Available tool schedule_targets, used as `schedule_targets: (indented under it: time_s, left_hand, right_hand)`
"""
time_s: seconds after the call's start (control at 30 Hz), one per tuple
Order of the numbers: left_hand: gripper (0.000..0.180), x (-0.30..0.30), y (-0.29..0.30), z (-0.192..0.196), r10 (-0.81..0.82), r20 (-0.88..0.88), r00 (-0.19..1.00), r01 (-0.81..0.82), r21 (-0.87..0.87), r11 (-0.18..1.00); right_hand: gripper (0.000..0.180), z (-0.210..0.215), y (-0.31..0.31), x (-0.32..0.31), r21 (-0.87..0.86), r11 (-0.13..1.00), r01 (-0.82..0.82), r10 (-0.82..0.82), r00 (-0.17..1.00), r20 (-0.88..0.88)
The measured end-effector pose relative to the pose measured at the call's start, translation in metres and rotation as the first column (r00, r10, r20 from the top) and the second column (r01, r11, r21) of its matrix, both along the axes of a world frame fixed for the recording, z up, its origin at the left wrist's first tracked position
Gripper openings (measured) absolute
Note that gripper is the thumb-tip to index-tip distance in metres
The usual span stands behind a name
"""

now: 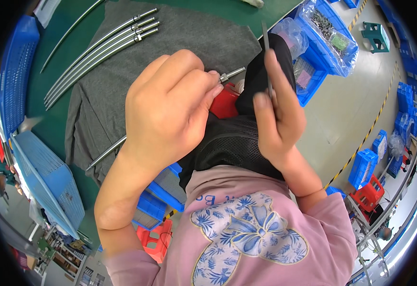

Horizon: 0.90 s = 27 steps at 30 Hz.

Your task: Use a metal file to deburr and smooth the ends of metal rods at a workbench.

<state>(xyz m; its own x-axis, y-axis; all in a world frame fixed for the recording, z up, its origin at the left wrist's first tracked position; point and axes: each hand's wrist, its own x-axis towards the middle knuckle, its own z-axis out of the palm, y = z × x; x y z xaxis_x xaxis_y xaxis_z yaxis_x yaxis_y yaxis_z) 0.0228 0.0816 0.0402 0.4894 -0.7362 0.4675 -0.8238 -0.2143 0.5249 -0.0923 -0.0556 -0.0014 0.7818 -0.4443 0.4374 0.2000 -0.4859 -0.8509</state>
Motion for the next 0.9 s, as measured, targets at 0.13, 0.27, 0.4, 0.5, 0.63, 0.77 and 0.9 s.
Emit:
schedule_targets:
  time_s: [0.13,0.27,0.4,0.5,0.63,0.77,0.9]
  left_hand:
    - [0.020,0.000,0.001,-0.001,-0.009,-0.029,1.000,0.010,0.013,1.000]
    - [0.020,0.003,0.001,0.001,-0.027,-0.045,0.999,0.028,0.012,1.000]
    - [0.018,0.003,0.003,0.003,-0.023,-0.044,0.999,0.025,0.035,0.999]
    - [0.017,0.004,0.002,0.006,-0.034,-0.031,0.999,0.035,0.053,0.998]
    - [0.016,0.004,0.001,0.007,-0.030,-0.041,0.999,0.032,0.071,0.997]
    - [0.020,0.003,0.001,0.003,-0.014,-0.035,0.999,0.016,0.057,0.998]
    - [0.020,0.000,0.000,0.004,-0.008,-0.042,0.999,0.010,0.036,0.999]
  right_hand:
    - [0.057,0.001,0.006,0.022,0.102,0.994,0.035,-0.031,0.999,-0.043]
    - [0.059,-0.012,0.019,0.040,0.109,0.990,0.087,-0.094,0.994,0.061]
    - [0.054,-0.012,0.002,0.036,0.079,0.972,0.220,-0.224,0.974,0.046]
    - [0.049,-0.011,-0.005,0.033,-0.010,0.982,0.187,-0.184,0.974,0.134]
    - [0.050,-0.011,-0.002,0.027,-0.095,0.994,0.059,-0.041,0.984,0.175]
    - [0.052,-0.014,-0.003,0.028,-0.015,0.999,0.047,-0.044,0.983,0.181]
    - [0.053,-0.023,0.002,0.027,0.111,0.994,-0.008,-0.012,0.983,0.181]
